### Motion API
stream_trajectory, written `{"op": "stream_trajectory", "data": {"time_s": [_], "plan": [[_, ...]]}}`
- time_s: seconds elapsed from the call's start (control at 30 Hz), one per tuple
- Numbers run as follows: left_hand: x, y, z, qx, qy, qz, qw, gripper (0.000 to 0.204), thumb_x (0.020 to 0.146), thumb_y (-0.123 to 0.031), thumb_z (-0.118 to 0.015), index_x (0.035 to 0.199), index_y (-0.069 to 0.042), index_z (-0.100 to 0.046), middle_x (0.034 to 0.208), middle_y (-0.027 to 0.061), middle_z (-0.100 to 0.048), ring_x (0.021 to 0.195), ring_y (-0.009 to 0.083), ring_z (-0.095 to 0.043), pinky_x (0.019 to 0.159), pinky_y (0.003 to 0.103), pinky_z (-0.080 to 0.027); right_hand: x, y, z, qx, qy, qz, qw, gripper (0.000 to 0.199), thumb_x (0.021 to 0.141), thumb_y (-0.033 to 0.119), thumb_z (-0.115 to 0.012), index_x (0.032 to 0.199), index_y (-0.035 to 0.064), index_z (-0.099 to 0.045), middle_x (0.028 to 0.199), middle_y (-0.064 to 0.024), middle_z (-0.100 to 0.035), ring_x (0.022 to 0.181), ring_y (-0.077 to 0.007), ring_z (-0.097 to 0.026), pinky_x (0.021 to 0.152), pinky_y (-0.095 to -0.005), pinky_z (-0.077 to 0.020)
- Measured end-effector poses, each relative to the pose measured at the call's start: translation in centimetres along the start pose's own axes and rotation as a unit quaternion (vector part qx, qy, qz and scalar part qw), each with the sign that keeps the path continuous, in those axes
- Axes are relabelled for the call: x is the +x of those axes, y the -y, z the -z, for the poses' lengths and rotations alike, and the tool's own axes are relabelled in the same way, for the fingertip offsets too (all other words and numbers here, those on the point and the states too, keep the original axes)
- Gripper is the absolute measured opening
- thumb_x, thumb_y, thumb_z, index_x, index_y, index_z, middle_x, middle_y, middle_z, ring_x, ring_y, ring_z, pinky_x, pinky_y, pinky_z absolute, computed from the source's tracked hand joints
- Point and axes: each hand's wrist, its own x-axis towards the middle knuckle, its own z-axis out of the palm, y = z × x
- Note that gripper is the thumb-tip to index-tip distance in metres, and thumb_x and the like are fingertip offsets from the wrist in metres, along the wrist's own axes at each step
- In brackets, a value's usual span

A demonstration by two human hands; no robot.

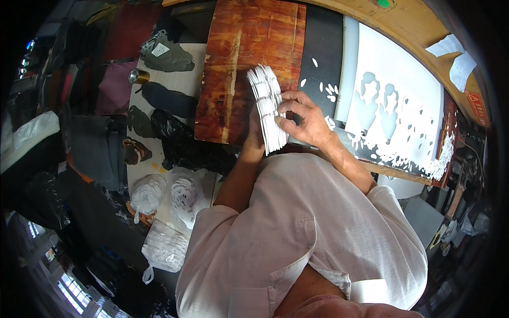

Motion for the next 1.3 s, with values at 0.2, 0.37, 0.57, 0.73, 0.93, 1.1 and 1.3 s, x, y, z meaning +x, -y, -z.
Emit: {"op": "stream_trajectory", "data": {"time_s": [0.2, 0.37, 0.57, 0.73, 0.93, 1.1, 1.3], "plan": [[0.0, -0.4, -1.4, -0.030, 0.015, 0.021, 0.999, 0.054, 0.108, -0.047, -0.047, 0.140, -0.003, -0.054, 0.116, 0.0127, -0.064, 0.103, 0.0223, -0.068, 0.086, 0.038, -0.062, -0.1, 0.3, -0.1, 0.020, 0.003, -0.018, 1.000, 0.024, 0.088, 0.017, -0.078, 0.111, 0.0103, -0.078, 0.139, -0.0166, -0.062, 0.109, -0.0318, -0.070, 0.091, -0.0409, -0.0604], [-0.4, -0.5, -3.6, -0.069, -0.004, 0.016, 0.997, 0.056, 0.107, -0.045, -0.050, 0.144, -0.003, -0.052, 0.125, 0.0142, -0.062, 0.112, 0.0230, -0.066, 0.093, 0.038, -0.061, 0.1, 0.1, 0.0, -0.013, -0.014, 0.108, 0.994, 0.025, 0.087, 0.013, -0.076, 0.111, 0.0109, -0.080, 0.143, -0.0164, -0.060, 0.119, -0.0337, -0.064, 0.101, -0.0432, -0.0556], [-0.4, -0.7, -4.1, -0.066, 0.003, -0.007, 0.998, 0.056, 0.108, -0.046, -0.049, 0.145, -0.004, -0.052, 0.124, 0.0148, -0.063, 0.108, 0.0254, -0.069, 0.090, 0.037, -0.062, 0.3, 0.2, 0.1, -0.046, -0.026, 0.126, 0.991, 0.021, 0.085, 0.014, -0.078, 0.105, 0.0103, -0.081, 0.141, -0.0155, -0.062, 0.117, -0.0331, -0.064, 0.099, -0.0433, -0.0551], [-0.4, -0.7, -3.6, -0.063, -0.018, 0.014, 0.998, 0.055, 0.108, -0.045, -0.048, 0.146, -0.004, -0.050, 0.124, 0.0160, -0.063, 0.108, 0.0272, -0.070, 0.086, 0.040, -0.064, 0.5, 0.8, -0.1, -0.043, -0.027, 0.109, 0.993, 0.021, 0.084, 0.020, -0.081, 0.102, 0.0094, -0.081, 0.138, -0.0146, -0.064, 0.116, -0.0331, -0.064, 0.097, -0.0438, -0.0547], [-0.4, -0.7, -3.5, -0.048, -0.012, 0.002, 0.999, 0.057, 0.108, -0.045, -0.048, 0.150, -0.006, -0.046, 0.125, 0.0146, -0.061, 0.108, 0.0264, -0.069, 0.088, 0.039, -0.064, 0.6, 1.1, -0.4, -0.041, -0.020, 0.086, 0.995, 0.020, 0.085, 0.020, -0.081, 0.101, 0.0092, -0.080, 0.138, -0.0142, -0.064, 0.119, -0.0342, -0.063, 0.100, -0.0438, -0.0540], [-0.4, -0.6, -3.9, -0.044, -0.019, -0.012, 0.999, 0.057, 0.109, -0.045, -0.047, 0.150, -0.005, -0.047, 0.129, 0.0150, -0.062, 0.115, 0.0275, -0.069, 0.093, 0.040, -0.063, 0.6, 1.1, -0.5, -0.035, -0.020, 0.074, 0.996, 0.023, 0.084, 0.018, -0.079, 0.106, 0.0113, -0.081, 0.140, -0.0137, -0.063, 0.124, -0.0346, -0.061, 0.103, -0.0442, -0.0529], [-0.4, -0.8, -4.2, -0.047, -0.009, -0.012, 0.999, 0.050, 0.110, -0.041, -0.047, 0.143, -0.004, -0.054, 0.130, 0.0159, -0.063, 0.118, 0.0286, -0.068, 0.097, 0.041, -0.062, 0.7, 0.9, -0.5, -0.042, -0.012, 0.106, 0.993, 0.027, 0.083, 0.015, -0.078, 0.110, 0.0140, -0.082, 0.144, -0.0132, -0.062, 0.125, -0.0339, -0.061, 0.102, -0.0444, -0.0528]]}}
